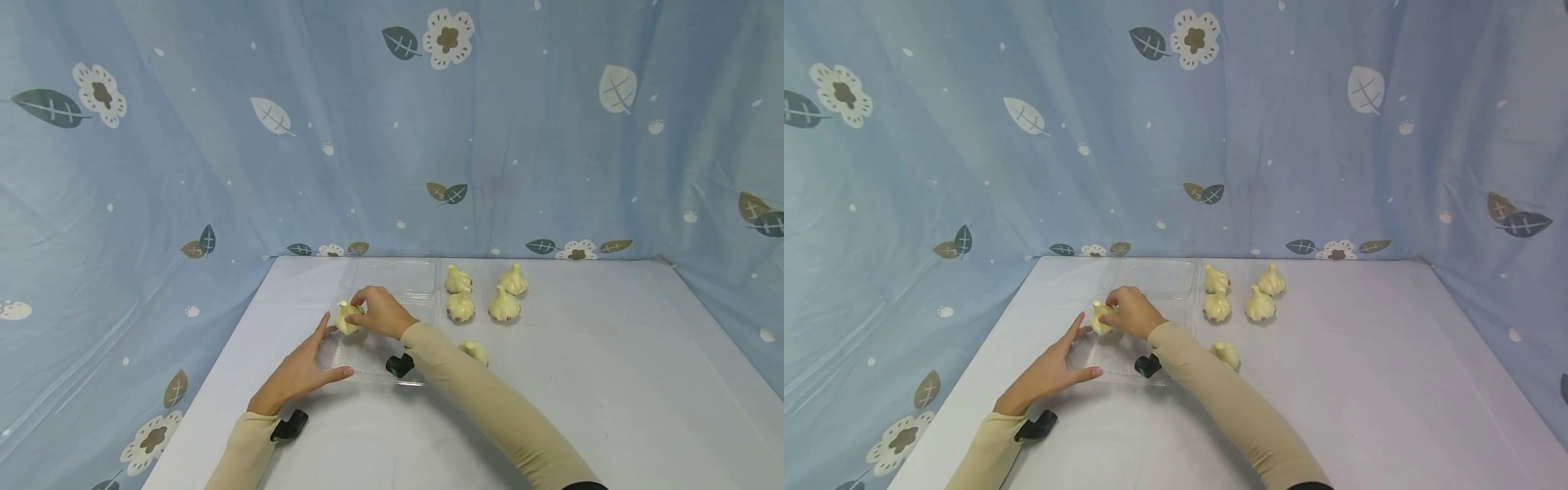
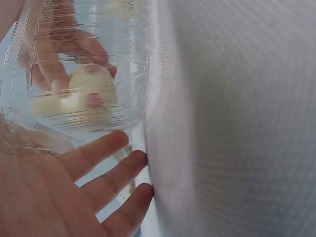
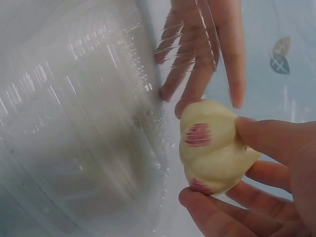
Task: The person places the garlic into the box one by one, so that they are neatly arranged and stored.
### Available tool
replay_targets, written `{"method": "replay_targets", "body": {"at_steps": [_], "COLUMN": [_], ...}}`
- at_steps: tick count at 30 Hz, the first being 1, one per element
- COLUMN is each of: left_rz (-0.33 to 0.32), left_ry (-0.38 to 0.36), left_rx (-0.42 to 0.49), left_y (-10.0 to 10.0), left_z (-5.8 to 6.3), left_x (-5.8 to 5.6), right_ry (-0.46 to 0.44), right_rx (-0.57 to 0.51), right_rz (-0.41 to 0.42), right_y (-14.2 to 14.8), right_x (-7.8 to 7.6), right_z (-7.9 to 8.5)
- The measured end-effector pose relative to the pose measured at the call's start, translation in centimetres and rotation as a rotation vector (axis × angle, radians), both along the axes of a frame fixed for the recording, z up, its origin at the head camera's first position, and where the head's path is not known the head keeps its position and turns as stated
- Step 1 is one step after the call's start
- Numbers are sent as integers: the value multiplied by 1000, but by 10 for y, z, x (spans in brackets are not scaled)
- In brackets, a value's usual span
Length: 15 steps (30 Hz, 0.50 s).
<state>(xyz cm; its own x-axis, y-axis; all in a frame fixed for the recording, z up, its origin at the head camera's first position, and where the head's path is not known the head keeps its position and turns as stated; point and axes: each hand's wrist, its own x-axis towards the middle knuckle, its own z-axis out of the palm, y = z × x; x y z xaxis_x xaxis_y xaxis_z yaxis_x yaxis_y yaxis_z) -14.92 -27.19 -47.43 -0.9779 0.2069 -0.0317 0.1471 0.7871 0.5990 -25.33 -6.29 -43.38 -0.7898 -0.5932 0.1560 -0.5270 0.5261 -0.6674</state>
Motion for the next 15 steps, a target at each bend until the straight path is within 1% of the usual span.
{"method": "replay_targets", "body": {"at_steps": [8,15], "left_rz": [5,5], "left_ry": [-3,-7], "left_rx": [1,6], "left_y": [0,1], "left_z": [1,1], "left_x": [-1,0], "right_ry": [-24,-27], "right_rx": [20,39], "right_rz": [-13,15], "right_y": [-3,-3], "right_x": [-1,0], "right_z": [0,-1]}}
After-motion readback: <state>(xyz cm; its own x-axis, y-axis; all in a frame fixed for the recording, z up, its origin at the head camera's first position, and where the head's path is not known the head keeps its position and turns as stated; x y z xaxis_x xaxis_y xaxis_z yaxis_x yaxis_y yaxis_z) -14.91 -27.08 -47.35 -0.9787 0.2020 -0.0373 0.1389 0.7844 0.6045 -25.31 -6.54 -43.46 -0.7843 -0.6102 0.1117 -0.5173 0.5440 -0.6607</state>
